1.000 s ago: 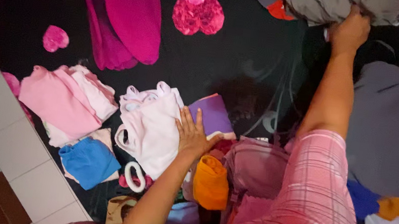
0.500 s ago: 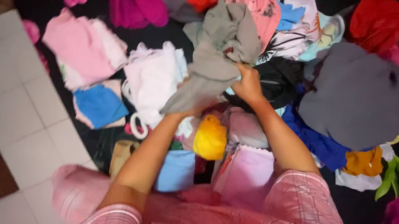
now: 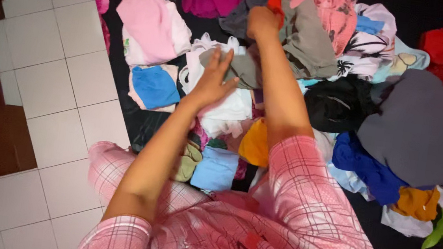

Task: The person sits on the floor and folds a variety of small garments, including shirts, shorts, and underwear, one by one. They smooth each item and place it into a growing stack of folded clothes.

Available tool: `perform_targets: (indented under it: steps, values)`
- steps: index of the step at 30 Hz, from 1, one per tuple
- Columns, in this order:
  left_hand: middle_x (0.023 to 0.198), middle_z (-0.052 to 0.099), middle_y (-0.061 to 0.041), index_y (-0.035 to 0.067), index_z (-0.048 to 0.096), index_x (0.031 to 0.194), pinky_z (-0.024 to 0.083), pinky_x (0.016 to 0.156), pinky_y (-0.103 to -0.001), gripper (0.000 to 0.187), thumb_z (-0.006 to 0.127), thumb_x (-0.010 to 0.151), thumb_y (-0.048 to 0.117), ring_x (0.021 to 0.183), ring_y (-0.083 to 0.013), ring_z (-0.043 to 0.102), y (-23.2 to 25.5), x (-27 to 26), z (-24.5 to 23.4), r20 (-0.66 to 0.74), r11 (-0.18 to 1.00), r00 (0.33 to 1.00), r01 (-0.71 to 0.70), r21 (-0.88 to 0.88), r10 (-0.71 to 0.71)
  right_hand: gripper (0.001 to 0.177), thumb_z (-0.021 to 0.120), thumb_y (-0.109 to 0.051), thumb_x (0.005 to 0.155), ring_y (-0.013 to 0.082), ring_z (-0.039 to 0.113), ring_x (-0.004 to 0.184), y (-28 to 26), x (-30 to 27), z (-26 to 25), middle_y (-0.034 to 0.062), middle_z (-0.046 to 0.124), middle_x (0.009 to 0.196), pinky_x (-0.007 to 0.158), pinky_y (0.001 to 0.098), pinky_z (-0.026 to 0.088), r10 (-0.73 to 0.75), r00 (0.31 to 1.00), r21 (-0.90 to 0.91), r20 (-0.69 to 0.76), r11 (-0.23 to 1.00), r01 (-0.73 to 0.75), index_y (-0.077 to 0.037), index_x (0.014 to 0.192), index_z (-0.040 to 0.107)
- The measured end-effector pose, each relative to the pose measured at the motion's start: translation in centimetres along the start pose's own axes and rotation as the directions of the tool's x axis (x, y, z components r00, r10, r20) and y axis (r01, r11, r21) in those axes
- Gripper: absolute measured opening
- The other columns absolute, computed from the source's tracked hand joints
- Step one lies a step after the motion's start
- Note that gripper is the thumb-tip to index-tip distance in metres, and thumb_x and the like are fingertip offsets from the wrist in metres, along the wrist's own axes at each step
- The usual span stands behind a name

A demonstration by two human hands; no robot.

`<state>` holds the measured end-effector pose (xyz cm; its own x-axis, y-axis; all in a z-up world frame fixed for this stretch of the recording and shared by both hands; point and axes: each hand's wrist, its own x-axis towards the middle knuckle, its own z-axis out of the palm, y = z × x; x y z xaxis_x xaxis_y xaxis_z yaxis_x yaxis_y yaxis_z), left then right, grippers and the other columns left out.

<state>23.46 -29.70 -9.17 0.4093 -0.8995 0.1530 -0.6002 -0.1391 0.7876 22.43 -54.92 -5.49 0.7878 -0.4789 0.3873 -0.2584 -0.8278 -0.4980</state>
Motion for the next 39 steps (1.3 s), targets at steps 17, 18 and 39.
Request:
perform_targets:
  steps: [17,18,39]
  values:
    - [0.148,0.053,-0.017,0.001,0.048,0.151,0.046,0.106,-0.041,0.073,0.073,0.089,0.029,0.131,-0.0324,0.052,5.9,-17.7,-12.8,0.192,0.253,0.964,0.236,-0.938,-0.186,0.019,0.075,-0.003,0.097,0.0234,0.068,0.113,-23.5,-29.0,-12.9,0.0117,0.071,0.115,0.100,0.0389,0.055,-0.360,0.858,0.903,0.366,0.360,-0.234,-0.010,0.114,0.070]
    - [0.148,0.054,-0.016,0.000,0.048,0.151,0.046,0.108,-0.040,0.073,0.074,0.088,0.027,0.131,-0.0303,0.053,6.5,-19.9,-12.4,0.210,0.361,0.964,0.256,-0.897,-0.162,0.021,0.074,-0.001,0.100,0.0230,0.067,0.110,-23.5,-29.6,-12.7,0.0103,0.070,0.111,0.099,0.0384,0.054,-0.147,0.933,0.935,0.328,0.188,-0.299,-0.012,0.116,0.067]
    - [0.126,0.061,-0.017,0.003,0.057,0.143,0.042,0.111,-0.046,0.082,0.083,0.069,0.029,0.124,-0.0308,0.055,19.6,-30.0,-11.7,-0.098,0.955,0.964,-0.227,0.193,0.249,0.023,0.072,0.007,0.081,0.0101,0.063,0.086,-27.3,-36.2,-18.0,-0.0013,0.068,0.095,0.076,0.0245,0.049,-0.312,0.869,0.796,0.385,0.588,-0.141,-0.002,0.102,0.073]
